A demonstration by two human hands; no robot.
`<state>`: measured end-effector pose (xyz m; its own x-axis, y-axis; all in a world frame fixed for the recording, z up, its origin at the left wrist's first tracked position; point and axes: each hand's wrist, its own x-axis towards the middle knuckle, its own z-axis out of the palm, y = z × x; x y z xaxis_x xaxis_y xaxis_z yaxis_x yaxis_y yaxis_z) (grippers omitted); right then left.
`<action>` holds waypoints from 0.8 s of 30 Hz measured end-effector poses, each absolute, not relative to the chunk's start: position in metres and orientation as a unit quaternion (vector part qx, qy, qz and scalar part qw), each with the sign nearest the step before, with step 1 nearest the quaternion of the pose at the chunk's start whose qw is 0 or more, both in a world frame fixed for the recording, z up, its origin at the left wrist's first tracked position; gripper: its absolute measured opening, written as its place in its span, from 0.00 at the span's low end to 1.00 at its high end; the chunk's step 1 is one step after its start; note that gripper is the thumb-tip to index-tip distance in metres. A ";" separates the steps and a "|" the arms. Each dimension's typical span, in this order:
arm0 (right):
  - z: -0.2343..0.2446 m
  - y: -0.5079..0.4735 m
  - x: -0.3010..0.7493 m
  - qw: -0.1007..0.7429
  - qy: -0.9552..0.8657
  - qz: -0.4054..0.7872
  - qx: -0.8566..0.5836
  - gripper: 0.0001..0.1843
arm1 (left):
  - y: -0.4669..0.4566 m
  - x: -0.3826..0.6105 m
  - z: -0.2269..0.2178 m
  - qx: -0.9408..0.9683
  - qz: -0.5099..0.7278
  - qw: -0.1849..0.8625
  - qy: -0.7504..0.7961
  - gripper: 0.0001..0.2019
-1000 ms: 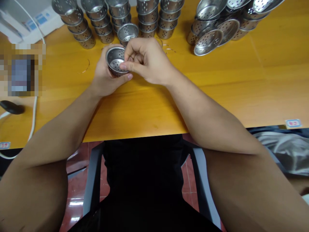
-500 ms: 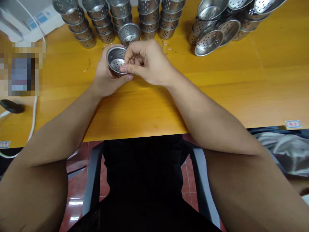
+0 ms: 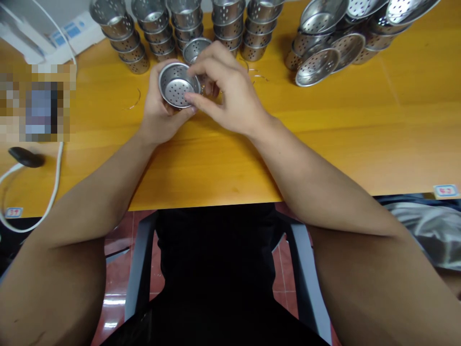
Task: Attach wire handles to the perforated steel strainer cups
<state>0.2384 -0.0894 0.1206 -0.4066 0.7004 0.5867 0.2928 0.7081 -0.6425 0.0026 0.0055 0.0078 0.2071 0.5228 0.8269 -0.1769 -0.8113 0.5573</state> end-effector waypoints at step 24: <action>0.123 -0.094 0.234 0.335 -0.870 0.112 -0.344 0.45 | -0.010 -0.012 0.016 0.785 0.527 0.300 0.122 0.53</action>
<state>0.2338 -0.0938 0.1226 -0.5389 0.6734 0.5061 0.5227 0.7385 -0.4259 -0.0124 -0.0104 0.0160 0.4139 0.5085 0.7551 -0.1248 -0.7899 0.6004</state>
